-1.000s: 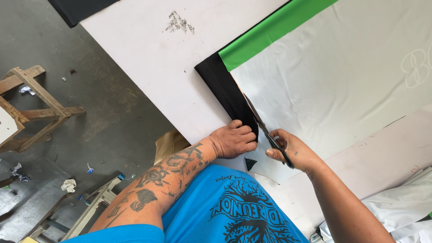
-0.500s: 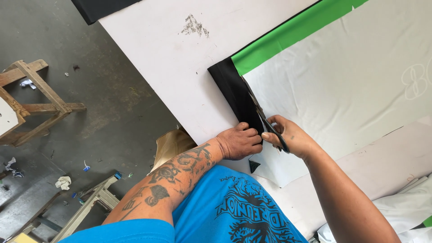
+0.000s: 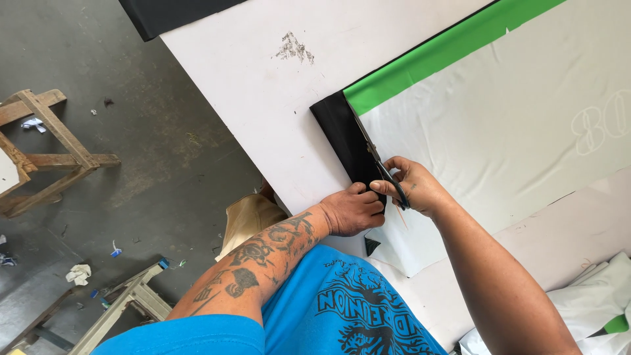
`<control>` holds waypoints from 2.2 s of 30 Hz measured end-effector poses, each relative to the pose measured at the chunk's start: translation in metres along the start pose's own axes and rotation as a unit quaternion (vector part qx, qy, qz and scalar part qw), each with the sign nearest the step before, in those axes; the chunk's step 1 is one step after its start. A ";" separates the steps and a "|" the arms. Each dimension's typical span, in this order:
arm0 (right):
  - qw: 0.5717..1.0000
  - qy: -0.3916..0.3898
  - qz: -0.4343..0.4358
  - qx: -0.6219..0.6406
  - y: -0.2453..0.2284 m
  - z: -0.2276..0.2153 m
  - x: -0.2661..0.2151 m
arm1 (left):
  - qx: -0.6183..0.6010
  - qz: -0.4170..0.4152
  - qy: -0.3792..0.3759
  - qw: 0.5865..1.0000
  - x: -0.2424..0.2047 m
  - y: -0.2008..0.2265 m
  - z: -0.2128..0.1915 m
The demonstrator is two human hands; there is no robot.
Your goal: The person places a white fabric pattern on a black fabric sheet and secures it with green tape. They then use scissors to cut the black fabric along the edges of the white pattern, trimming the excess material from the sides and corners.
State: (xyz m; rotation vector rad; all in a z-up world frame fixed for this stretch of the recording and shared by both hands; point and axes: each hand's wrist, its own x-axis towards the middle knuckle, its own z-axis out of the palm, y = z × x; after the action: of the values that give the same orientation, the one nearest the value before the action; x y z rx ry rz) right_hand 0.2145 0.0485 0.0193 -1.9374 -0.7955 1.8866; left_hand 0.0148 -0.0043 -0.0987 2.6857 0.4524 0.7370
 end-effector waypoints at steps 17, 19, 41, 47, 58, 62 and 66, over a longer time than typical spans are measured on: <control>0.992 0.109 -0.054 0.015 -0.038 0.020 -0.052 | -0.040 0.022 0.010 0.999 0.006 -0.008 -0.006; 0.976 0.212 -0.044 0.022 -0.006 0.007 -0.102 | -0.069 0.024 -0.004 0.997 0.012 -0.015 -0.011; 0.732 0.603 0.219 0.229 0.343 0.162 -0.306 | 0.169 0.324 -0.500 0.785 0.035 0.074 -0.026; 0.747 0.586 0.210 0.234 0.337 0.167 -0.314 | 0.087 0.140 -0.517 0.840 0.138 0.100 -0.033; 0.796 0.534 0.142 0.247 0.374 0.169 -0.323 | 0.081 0.270 -0.368 0.886 0.132 0.128 -0.015; 0.795 0.490 0.073 0.350 0.376 0.163 -0.350 | 0.150 0.209 -0.523 0.813 0.120 0.158 0.002; 0.814 0.482 0.076 0.314 0.401 0.160 -0.367 | 0.176 0.199 -0.559 0.786 0.127 0.173 0.004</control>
State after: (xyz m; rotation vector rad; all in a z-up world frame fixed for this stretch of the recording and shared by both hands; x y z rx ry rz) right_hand 0.1329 -0.5104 0.0685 -2.1016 0.2732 0.7756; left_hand 0.1582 -0.1130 0.0189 2.9645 -0.3330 -1.0019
